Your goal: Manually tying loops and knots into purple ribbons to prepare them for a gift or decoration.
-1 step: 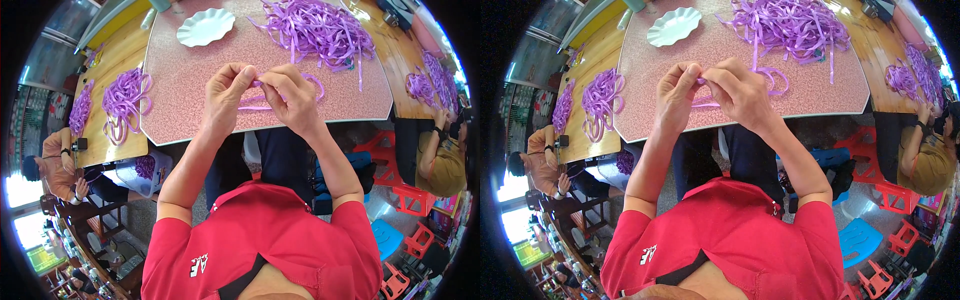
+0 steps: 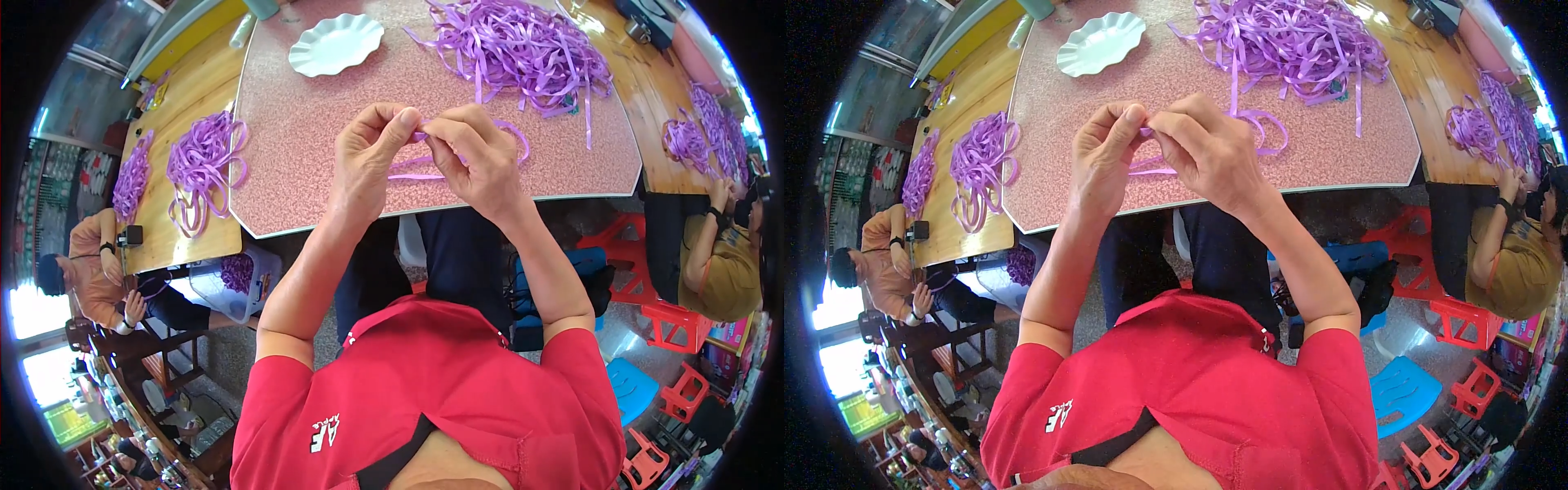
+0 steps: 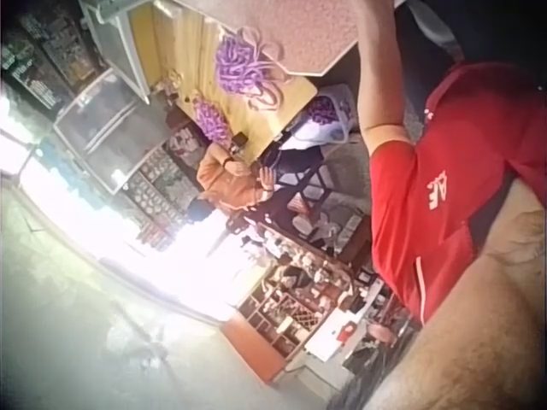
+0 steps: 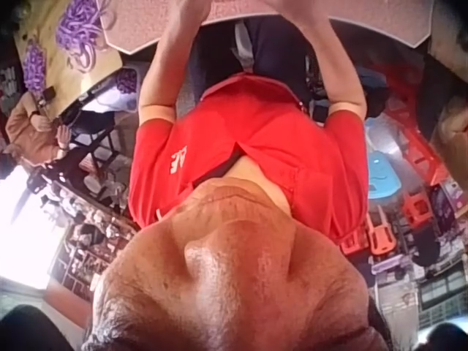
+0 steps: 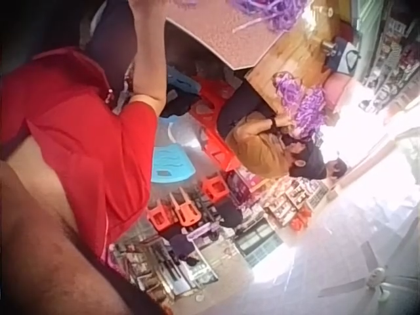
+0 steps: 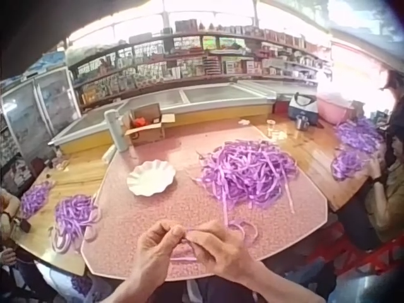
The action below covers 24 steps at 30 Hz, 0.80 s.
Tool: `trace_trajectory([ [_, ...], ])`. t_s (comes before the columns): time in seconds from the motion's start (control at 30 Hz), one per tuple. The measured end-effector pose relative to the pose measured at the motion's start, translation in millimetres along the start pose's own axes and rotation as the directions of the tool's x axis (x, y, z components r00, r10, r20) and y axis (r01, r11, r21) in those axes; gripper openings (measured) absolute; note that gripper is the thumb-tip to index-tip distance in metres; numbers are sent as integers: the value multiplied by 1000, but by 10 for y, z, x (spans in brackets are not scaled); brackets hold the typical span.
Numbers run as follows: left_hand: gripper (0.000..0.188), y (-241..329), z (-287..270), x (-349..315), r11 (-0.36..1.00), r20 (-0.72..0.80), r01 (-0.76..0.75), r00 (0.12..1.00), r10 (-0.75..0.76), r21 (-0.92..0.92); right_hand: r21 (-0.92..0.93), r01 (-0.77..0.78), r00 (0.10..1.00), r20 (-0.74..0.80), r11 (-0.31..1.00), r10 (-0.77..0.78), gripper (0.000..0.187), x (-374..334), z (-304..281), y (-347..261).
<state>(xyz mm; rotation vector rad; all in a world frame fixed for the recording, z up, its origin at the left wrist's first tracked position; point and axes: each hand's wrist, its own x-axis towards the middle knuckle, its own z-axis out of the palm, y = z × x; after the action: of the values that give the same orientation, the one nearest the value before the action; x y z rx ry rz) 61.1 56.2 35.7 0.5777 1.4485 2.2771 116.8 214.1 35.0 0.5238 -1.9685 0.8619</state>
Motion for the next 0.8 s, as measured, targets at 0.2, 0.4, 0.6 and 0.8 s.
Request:
trace_trajectory([
  [0.2, 16, 47, 115, -78, 985, -71, -22, 997, 35, 169, -53, -61, 996, 57, 997, 64, 21, 8, -63, 18],
  [0.4, 14, -64, 75, -71, 900, 17, -281, 956, 292, 332, 17, -125, 991, 58, 992, 124, 17, 37, -54, -22],
  [0.6, 11, -126, 97, -74, 935, -21, -174, 982, 189, 310, 64, -271, 962, 3, 960, 272, 9, 75, -37, -97],
  [0.8, 14, -217, 93, -72, 990, -40, -111, 993, 114, 87, 411, -777, 605, 278, 477, 746, 12, 91, -31, -138],
])
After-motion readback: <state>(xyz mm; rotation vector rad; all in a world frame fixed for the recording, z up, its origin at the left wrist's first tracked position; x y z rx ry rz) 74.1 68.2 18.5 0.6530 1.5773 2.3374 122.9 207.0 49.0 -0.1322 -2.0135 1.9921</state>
